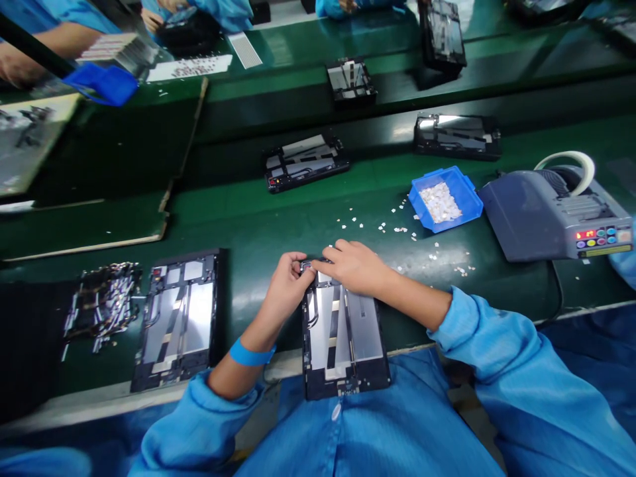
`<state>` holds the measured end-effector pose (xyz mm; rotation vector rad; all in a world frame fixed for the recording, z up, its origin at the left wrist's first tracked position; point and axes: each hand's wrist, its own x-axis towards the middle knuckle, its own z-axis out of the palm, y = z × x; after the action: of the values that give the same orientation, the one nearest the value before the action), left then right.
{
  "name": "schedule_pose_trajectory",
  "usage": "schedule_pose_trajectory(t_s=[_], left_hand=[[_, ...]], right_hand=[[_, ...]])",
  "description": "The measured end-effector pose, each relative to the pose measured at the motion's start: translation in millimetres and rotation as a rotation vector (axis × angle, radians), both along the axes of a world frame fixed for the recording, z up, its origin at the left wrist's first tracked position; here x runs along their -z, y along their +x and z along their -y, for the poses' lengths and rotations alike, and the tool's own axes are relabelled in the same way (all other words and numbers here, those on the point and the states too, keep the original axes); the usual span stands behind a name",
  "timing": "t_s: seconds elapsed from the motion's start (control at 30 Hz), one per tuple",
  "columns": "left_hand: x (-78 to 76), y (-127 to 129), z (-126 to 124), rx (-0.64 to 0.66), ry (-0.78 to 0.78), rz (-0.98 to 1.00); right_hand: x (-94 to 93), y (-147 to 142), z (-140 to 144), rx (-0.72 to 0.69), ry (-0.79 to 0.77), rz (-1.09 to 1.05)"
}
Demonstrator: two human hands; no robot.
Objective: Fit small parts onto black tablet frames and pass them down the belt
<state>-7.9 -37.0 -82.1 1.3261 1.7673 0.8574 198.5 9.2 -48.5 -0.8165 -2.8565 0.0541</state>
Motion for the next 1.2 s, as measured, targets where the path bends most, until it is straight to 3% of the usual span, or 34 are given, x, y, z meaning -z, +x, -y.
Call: schedule_pose_trajectory(t_s=[0.17, 0.4, 0.73, 0.87, 1.03, 1.2], left_hand=[[-3.5, -5, 3, 0.029, -0.005, 0.067], [-18.1, -11, -12, 0.076, -0.062, 0.078], [-29.5, -26, -54, 0.384, -0.193, 0.004], [-35.2, -29, -49, 0.429, -0.192, 0.033], [-40.9, -29, -39, 0.389, -0.092, 0.000], [-47.9, -24, -26, 0.368, -0.008, -0.273]], right_hand=[[-5.1, -4, -2, -0.021, -0.004, 0.059], [5.5, 1, -4, -0.032, 0.046, -0.003], [9.9, 2, -7, -0.008, -0.028, -0.013], [8.7, 2, -9, -0.016, -0.049, -0.001], [13.2, 1, -11, -0.007, -0.116, -0.070], [2.9, -11, -13, 0.167, -0.291, -0.081]])
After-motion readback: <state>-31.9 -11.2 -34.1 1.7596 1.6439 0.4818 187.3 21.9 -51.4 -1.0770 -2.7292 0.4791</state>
